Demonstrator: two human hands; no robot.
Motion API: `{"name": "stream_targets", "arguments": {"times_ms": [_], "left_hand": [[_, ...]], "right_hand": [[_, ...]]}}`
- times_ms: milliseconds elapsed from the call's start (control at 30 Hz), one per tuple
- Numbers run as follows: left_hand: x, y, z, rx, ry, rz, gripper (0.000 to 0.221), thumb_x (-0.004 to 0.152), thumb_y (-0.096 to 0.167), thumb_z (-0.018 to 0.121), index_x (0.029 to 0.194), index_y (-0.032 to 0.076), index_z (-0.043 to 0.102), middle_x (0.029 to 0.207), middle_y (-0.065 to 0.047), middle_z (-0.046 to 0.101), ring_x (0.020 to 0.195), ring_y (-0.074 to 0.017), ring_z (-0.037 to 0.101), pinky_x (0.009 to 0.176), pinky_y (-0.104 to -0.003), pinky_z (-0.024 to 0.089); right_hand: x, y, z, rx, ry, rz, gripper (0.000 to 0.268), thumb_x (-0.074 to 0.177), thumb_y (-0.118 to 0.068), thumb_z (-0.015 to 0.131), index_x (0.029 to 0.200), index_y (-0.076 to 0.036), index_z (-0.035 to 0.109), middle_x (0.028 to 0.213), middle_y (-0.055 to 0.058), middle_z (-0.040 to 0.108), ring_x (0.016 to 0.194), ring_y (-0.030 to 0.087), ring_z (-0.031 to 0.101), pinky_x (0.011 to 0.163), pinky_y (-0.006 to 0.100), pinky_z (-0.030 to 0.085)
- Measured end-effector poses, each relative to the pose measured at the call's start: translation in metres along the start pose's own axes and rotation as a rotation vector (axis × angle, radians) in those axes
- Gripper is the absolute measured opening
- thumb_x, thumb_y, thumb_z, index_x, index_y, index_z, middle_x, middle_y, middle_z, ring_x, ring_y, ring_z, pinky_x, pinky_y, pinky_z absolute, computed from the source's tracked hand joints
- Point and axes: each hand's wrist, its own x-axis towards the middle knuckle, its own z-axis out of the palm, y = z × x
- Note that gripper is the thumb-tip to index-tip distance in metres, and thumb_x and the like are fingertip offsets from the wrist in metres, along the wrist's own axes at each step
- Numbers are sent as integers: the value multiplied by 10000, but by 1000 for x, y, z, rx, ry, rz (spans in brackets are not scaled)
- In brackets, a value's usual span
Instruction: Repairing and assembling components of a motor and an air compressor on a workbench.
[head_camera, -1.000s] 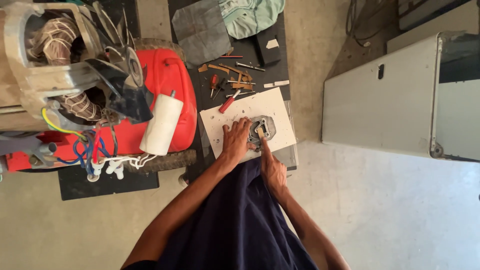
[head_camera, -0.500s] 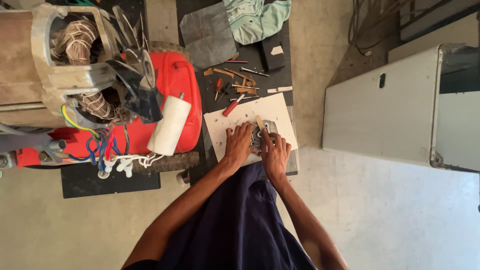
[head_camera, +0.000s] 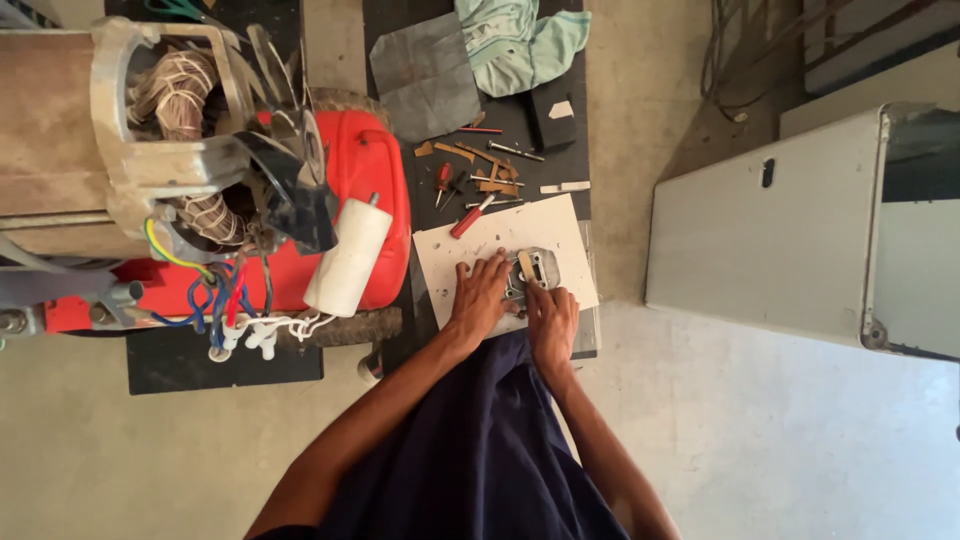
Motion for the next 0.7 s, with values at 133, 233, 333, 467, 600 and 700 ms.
{"name": "stream_targets", "arguments": {"times_ms": [133, 233, 333, 467, 600, 700], "left_hand": [[1, 1, -3, -12, 0, -14, 869, 678, 445, 891, 1382, 99, 519, 1491, -110, 520, 1193, -272, 554, 999, -513, 354], [-1, -2, -4, -1, 32, 2, 848, 674, 482, 871, 1357, 105, 536, 1478, -102, 529, 1188, -267, 548, 999, -520, 331], [2, -3, 0, -24, -10, 0, 837, 669, 467, 886, 1349, 120, 541, 1472, -95, 542, 1174, -259, 555, 1004, -527, 339], [3, -1, -2, -28, 9, -6, 828, 682, 461, 888, 1352, 129, 533, 1482, -85, 533, 1181, -251, 550, 984, -514, 350], [4, -3, 1, -40, 47, -7, 803, 691, 484, 866, 1334, 126, 545, 1469, -85, 544, 1188, -254, 546, 989, -528, 334], [2, 0, -1, -27, 16, -16, 804, 670, 454, 899, 1321, 124, 562, 1467, -93, 555, 1160, -257, 560, 982, -523, 351]], "right_hand": [[42, -6, 19, 54, 10, -32, 150, 935, -192, 767, 1077, -155, 797, 810, 73, 564, 788, 283, 603, 765, 376, 497], [52, -17, 19, 47, 11, -29, 117, 963, -248, 746, 1043, -176, 793, 819, 20, 560, 791, 228, 599, 766, 352, 489], [21, -12, 1, 67, 42, -99, 143, 956, -134, 754, 1087, -90, 790, 779, 110, 543, 747, 312, 596, 734, 396, 492], [20, -1, 9, 44, 9, -73, 129, 939, -213, 768, 1058, -169, 792, 786, 50, 541, 752, 256, 593, 740, 369, 489], [55, -2, 37, 75, 61, -94, 128, 963, -210, 764, 1068, -141, 787, 784, 52, 522, 742, 251, 583, 729, 367, 488], [12, -3, 12, 14, 15, -111, 130, 929, -178, 784, 1056, -149, 786, 775, 46, 527, 730, 244, 587, 739, 353, 498]]}}
